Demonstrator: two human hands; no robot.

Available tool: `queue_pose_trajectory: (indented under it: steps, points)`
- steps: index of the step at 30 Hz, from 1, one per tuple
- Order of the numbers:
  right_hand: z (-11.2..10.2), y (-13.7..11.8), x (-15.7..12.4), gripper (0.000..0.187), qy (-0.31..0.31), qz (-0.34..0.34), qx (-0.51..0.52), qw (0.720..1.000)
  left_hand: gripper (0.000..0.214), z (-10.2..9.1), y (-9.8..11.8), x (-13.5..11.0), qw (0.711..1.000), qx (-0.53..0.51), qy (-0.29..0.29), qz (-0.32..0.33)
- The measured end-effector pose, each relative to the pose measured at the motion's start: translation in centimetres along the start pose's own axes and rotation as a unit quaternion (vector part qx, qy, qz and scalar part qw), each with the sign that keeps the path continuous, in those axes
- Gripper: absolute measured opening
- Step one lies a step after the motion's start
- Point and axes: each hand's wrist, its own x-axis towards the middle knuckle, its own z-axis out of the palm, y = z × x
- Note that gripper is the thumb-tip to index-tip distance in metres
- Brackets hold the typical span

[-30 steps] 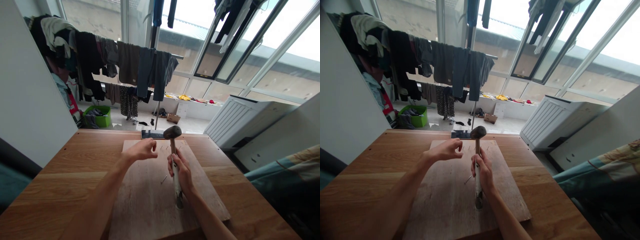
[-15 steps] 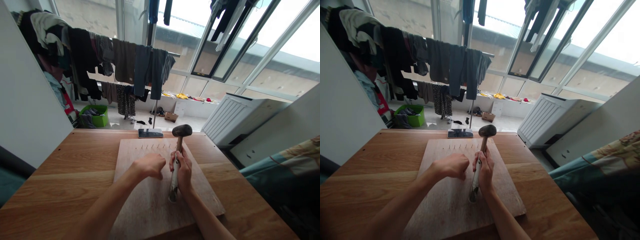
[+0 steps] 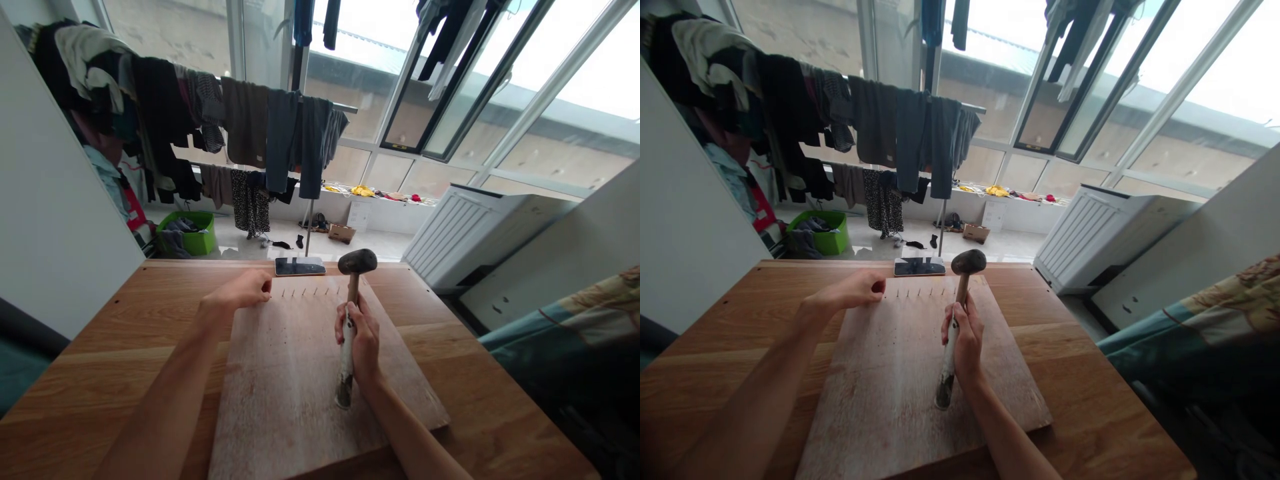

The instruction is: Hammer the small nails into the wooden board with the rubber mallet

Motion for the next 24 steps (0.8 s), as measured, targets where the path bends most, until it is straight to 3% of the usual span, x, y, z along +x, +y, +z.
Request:
queue_pose_trajectory:
  steps: [5, 15, 24]
  points:
    - [0.1, 0.0, -0.1, 0.015, -0.006, -0.001, -0.009, 1.0, 0.007, 0.6, 0.0, 0.5, 0.998, -0.031, 0.027, 0.05]
    - [0.2, 0.4, -0.5, 0.02, -0.03, -0.013, -0.01, 0.999, 0.011, 1.0, -0.4, 0.9, 0.997, -0.026, 0.037, 0.059]
    - [0.7, 0.5, -0.6, 0.035, -0.126, 0.069, -0.011, 0.99, 0.011, 1.2, -1.6, 0.9, 0.994, -0.096, 0.024, 0.053]
